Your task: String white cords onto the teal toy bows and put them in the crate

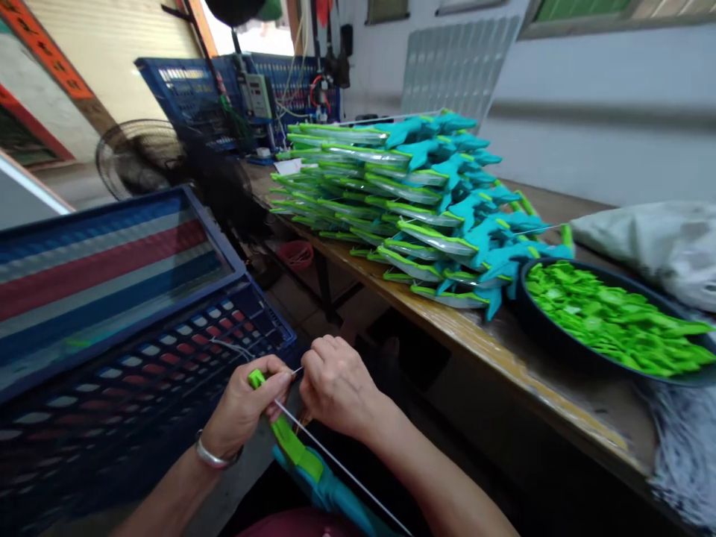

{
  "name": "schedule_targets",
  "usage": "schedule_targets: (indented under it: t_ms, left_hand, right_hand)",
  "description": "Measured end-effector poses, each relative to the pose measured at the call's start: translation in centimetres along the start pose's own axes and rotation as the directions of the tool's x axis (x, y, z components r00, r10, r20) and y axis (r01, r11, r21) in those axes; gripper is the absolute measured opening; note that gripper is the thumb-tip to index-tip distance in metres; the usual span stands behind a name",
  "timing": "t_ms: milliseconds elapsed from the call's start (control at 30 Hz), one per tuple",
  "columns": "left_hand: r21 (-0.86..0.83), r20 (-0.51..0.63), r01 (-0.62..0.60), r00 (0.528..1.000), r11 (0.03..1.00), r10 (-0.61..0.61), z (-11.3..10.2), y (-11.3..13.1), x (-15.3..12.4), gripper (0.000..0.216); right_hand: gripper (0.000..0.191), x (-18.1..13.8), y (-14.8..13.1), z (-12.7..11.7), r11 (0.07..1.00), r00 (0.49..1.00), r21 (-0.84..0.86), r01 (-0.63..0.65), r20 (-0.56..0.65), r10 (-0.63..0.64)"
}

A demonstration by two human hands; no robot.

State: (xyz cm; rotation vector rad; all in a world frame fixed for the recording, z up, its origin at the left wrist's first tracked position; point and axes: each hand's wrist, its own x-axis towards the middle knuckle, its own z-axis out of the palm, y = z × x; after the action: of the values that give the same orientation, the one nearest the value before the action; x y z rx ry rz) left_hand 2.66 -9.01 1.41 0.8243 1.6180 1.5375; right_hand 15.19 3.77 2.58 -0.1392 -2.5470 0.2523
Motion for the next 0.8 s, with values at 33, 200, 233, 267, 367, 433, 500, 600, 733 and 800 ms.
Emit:
schedule_targets:
  t_ms: [33,200,233,267,367,433,500,600,733,800]
  left_hand:
    - [-0.001,0.009,0.002,1.000,1.000,-0.002,0.1,-0.1,0.3,0.035]
    - [-0.187,-0.009,0.085,0.996,0.979,-0.089,0.2,-1.0,2.2,0.042]
    - [-0.243,-0.009,0.101,0.994,0.965,-0.106,0.1,-0.9,2.6,0.044]
    - [-0.293,-0.008,0.109,0.993,0.950,-0.117,0.0,-0.7,3.0,0.046]
    - [-0.412,-0.005,0.072,0.997,0.909,-0.081,-0.4,0.7,3.7,0.047]
    - [-0.505,-0.020,0.021,0.999,0.863,-0.036,-0.7,2.0,4.1,0.046]
    - [-0.607,-0.046,-0.026,0.999,0.795,-0.003,-0.8,3.3,4.4,0.044]
    - [-0.742,-0.081,-0.090,0.996,0.665,0.045,-0.5,5.0,5.4,0.042]
    - [-0.858,-0.140,-0.198,0.978,0.474,0.156,1.9,7.5,7.7,0.036]
    - [-0.871,-0.140,-0.222,0.967,0.438,0.213,3.9,8.6,9.2,0.038]
  right_hand:
    - [0.020,0.1,0.0,0.1,0.999,0.999,-0.001,-0.032,0.005,0.032]
    - [0.023,0.1,-2.2,-0.6,0.968,0.995,-0.231,-0.097,-0.036,0.091]
    - [0.033,-0.2,-2.9,-0.9,0.958,0.998,-0.280,-0.065,-0.030,0.059]
    - [0.044,-0.6,-3.7,-1.2,0.947,1.000,-0.320,-0.009,-0.005,0.008]
    - [0.057,-1.9,-5.4,-1.8,0.888,0.978,-0.413,0.203,0.123,-0.166]
    - [0.058,-2.3,-5.8,-1.9,0.828,0.952,-0.472,0.301,0.197,-0.234]
    - [0.054,-1.9,-5.5,-1.8,0.783,0.942,-0.525,0.333,0.215,-0.257]
    - [0.052,-0.3,-4.6,-1.9,0.770,0.959,-0.572,0.283,0.176,-0.221]
    - [0.048,2.7,-2.5,-2.6,0.761,0.992,-0.636,0.126,0.092,-0.088]
    - [0.045,3.9,-0.5,-3.6,0.744,0.999,-0.667,0.034,0.041,-0.009]
